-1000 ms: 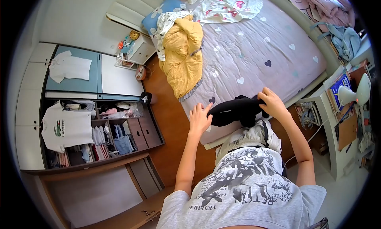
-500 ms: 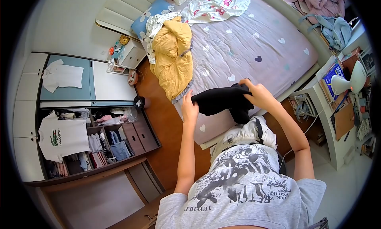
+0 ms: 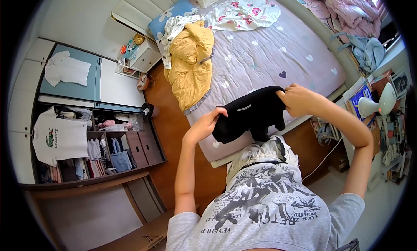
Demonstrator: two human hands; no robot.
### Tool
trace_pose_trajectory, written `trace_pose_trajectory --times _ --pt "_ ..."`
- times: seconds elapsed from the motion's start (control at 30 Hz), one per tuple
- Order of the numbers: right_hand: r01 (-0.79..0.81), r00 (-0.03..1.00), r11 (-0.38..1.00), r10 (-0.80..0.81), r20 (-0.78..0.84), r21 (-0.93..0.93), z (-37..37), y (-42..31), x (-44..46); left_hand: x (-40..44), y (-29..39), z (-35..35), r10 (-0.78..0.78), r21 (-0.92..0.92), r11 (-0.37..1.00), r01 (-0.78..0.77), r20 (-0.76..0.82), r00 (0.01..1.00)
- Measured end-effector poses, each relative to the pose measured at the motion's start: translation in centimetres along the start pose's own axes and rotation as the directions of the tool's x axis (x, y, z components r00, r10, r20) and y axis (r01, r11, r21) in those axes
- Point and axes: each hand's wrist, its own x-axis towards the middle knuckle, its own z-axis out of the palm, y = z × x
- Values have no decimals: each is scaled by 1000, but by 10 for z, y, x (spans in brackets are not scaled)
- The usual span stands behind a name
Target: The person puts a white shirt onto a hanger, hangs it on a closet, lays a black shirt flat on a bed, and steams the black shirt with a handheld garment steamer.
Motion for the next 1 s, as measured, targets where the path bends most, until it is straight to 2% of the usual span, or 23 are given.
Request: trace_pose_trajectory --times 0.03,0.07,0.13,0.2,0.27,0.33,0.37,0.4,0.43,0.5,0.53,0.6,0.63,0.67,0.73,0.77,0.8,0.87,0.9,0.93,1.0 --pt "32 996 998 -27 89 -48 -11 1 0 -2 11 -6 20 64 998 -23 44 999" --pt "37 995 997 -31 94 -66 -20 1 1 -5 20 -12 29 58 998 -31 28 999" --pt "83 992 977 -62 108 -197 -37 2 3 -9 33 -27 94 224 966 -130 167 981" --pt "125 980 949 -72 186 -290 -61 -4 10 -11 47 -45 -8 367 928 -71 210 978" --pt "177 961 905 -76 264 -386 -81 -9 14 -11 45 -56 -124 550 834 43 110 986" --pt "235 966 878 -165 199 -416 -97 -15 16 -12 43 -71 -89 660 751 33 52 995" --pt "250 962 864 -172 211 -438 -103 -17 18 -12 44 -77 -131 696 718 33 88 988" --pt "296 955 847 -279 105 -442 -108 -18 19 -14 41 -75 -122 688 725 45 63 991" --pt "341 925 828 -381 1 -445 -113 -20 20 -15 36 -73 -69 763 646 20 33 997" --pt "394 893 791 -449 -8 -468 -126 -25 20 -17 35 -67 37 892 452 -18 2 999" --pt "434 861 764 -508 -30 -478 -132 -29 19 -15 32 -65 43 887 462 -10 -11 999" --pt "476 842 747 -539 -3 -465 -139 -37 13 -9 25 -64 272 974 225 -18 -45 961" --pt "509 824 736 -567 6 -446 -141 -43 10 -9 24 -66 351 989 149 4 -57 934" --pt "565 799 727 -601 37 -391 -142 -55 3 -9 23 -69 354 988 156 17 -72 933" --pt "695 698 647 -711 79 -315 -133 -74 -7 -12 29 -78 528 991 73 -115 59 847" --pt "766 634 572 -747 199 -294 -139 -87 -16 -15 35 -80 567 963 188 -194 55 822" --pt "792 575 524 -813 95 -313 -125 -91 -24 -19 46 -81 564 963 197 -186 44 824" --pt "765 644 626 -737 205 -154 -131 -102 -32 -27 69 -84 479 779 536 -325 36 877" --pt "736 677 652 -719 157 -184 -136 -101 -32 -30 77 -86 478 673 631 -387 55 876" --pt "702 708 679 -698 106 -214 -143 -97 -29 -30 81 -89 477 669 634 -387 55 877" --pt "614 788 780 -614 43 -122 -164 -86 -21 -27 88 -97 571 428 710 -559 116 813"
